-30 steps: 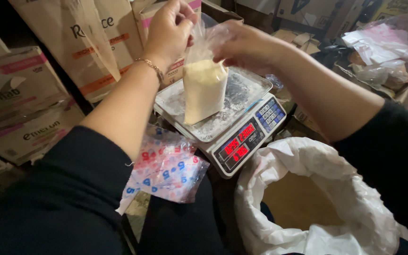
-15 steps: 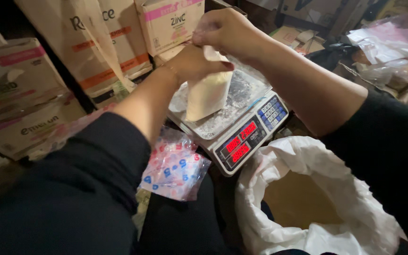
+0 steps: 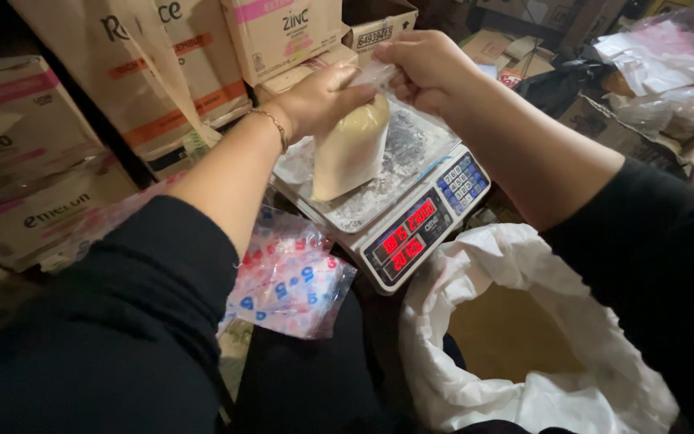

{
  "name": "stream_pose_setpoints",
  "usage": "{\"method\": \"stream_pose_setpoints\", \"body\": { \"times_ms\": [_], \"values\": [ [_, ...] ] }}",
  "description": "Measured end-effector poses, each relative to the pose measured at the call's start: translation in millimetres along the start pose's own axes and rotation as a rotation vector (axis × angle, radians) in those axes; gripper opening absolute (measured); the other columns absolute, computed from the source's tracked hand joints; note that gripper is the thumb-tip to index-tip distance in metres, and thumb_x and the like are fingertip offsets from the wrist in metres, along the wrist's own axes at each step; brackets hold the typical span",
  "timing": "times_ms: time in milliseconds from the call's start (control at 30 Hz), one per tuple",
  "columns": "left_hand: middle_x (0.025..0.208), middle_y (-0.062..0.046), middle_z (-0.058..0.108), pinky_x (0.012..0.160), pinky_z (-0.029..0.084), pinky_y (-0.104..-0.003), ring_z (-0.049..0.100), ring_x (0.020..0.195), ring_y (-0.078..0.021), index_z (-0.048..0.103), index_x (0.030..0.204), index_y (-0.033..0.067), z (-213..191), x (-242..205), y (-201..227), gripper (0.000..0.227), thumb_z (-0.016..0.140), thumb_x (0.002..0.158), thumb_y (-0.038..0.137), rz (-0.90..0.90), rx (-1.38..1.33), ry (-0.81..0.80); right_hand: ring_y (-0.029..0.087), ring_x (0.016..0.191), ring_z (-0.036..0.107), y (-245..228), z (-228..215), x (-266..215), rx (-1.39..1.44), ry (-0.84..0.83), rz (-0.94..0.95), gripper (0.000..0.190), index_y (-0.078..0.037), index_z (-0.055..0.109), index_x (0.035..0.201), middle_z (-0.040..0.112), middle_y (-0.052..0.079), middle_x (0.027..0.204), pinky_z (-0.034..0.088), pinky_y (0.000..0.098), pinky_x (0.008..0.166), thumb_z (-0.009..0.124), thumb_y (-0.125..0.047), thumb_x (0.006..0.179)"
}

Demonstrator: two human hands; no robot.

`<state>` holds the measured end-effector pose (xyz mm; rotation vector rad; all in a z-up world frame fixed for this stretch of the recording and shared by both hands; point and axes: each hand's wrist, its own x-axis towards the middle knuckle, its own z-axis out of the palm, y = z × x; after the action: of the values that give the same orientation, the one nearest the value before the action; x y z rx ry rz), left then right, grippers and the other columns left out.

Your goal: The person scoops a light-colored powder from a large sack into small plastic bags using a blue scoop, weighs each bag on a digital scale, and ties the bags shut. The process is repeated multiple times in a cluttered storage area.

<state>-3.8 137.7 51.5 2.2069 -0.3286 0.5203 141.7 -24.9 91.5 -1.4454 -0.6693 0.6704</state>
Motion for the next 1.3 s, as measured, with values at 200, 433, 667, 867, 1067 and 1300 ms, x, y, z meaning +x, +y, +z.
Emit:
{"method": "stream_pose_setpoints", "body": {
  "times_ms": [200, 433, 667, 867, 1067, 1300],
  "values": [
    [0.100, -0.013, 0.072, 0.087, 0.053, -0.036, 0.070, 0.094, -0.0247, 0.067, 0.100, 0.0021, 11.7, 1.7, -20.8, 0.019, 0.052, 0.100, 0.014, 0.093, 0.228, 0.214, 0.013, 0.062, 0.052, 32.3, -10.5, 1.0, 0.155, -0.054, -0.047, 0.018, -0.002, 0.069, 0.106, 0.062, 0.005, 0.083, 0.044, 0.0278, 0.057, 0.066, -0.019, 0.102],
    [0.083, -0.006, 0.076, 0.076, 0.055, -0.036, 0.073, 0.078, -0.0190, 0.063, 0.086, 0.0051, 35.9, -7.4, 36.7, 0.027, 0.053, 0.106, 0.019, 0.003, -0.010, 0.412, 0.016, 0.114, 0.061, 26.7, -20.0, -84.6, -0.153, -0.193, -0.076, 0.056, -0.016, 0.057, 0.138, 0.064, 0.001, 0.124, 0.049, 0.0392, 0.097, 0.065, -0.048, 0.093],
    [0.075, -0.007, 0.069, 0.072, 0.056, -0.036, 0.071, 0.071, -0.0188, 0.063, 0.092, 0.0074, 65.3, 18.2, 126.7, 0.028, 0.049, 0.107, 0.027, 0.210, -0.087, 0.281, 0.017, 0.131, 0.054, -12.7, -45.3, -157.2, -0.194, -0.428, -0.143, 0.061, -0.009, 0.049, 0.145, 0.058, 0.004, 0.138, 0.044, 0.0389, 0.111, 0.067, -0.038, 0.094],
    [0.072, -0.007, 0.070, 0.062, 0.058, -0.031, 0.074, 0.064, -0.0157, 0.065, 0.091, 0.0073, 141.5, -5.4, 183.8, 0.026, 0.052, 0.105, 0.025, 0.155, -0.212, 0.156, 0.020, 0.118, 0.059, 15.5, -93.9, -221.0, -0.234, -0.445, 0.098, 0.046, 0.007, 0.060, 0.128, 0.065, 0.013, 0.124, 0.049, 0.0369, 0.106, 0.073, -0.022, 0.095],
    [0.079, -0.008, 0.074, 0.064, 0.058, -0.031, 0.074, 0.071, -0.0170, 0.064, 0.094, 0.0036, 203.5, -77.0, 211.2, 0.016, 0.053, 0.098, 0.014, -0.080, -0.325, 0.124, 0.017, 0.095, 0.063, 130.3, -81.0, -288.4, -0.357, -0.127, 0.151, 0.041, -0.003, 0.071, 0.116, 0.072, 0.007, 0.105, 0.054, 0.0359, 0.079, 0.077, -0.017, 0.078],
    [0.076, -0.011, 0.072, 0.063, 0.059, -0.037, 0.076, 0.067, -0.0254, 0.066, 0.089, 0.0030, 220.6, -150.4, 191.3, 0.018, 0.049, 0.092, 0.010, -0.465, -0.150, 0.015, 0.020, 0.103, 0.065, 228.3, -14.2, -307.1, -0.672, 0.026, -0.376, 0.053, -0.002, 0.064, 0.115, 0.069, 0.013, 0.112, 0.054, 0.0372, 0.087, 0.084, -0.022, 0.070]
  ]
}}
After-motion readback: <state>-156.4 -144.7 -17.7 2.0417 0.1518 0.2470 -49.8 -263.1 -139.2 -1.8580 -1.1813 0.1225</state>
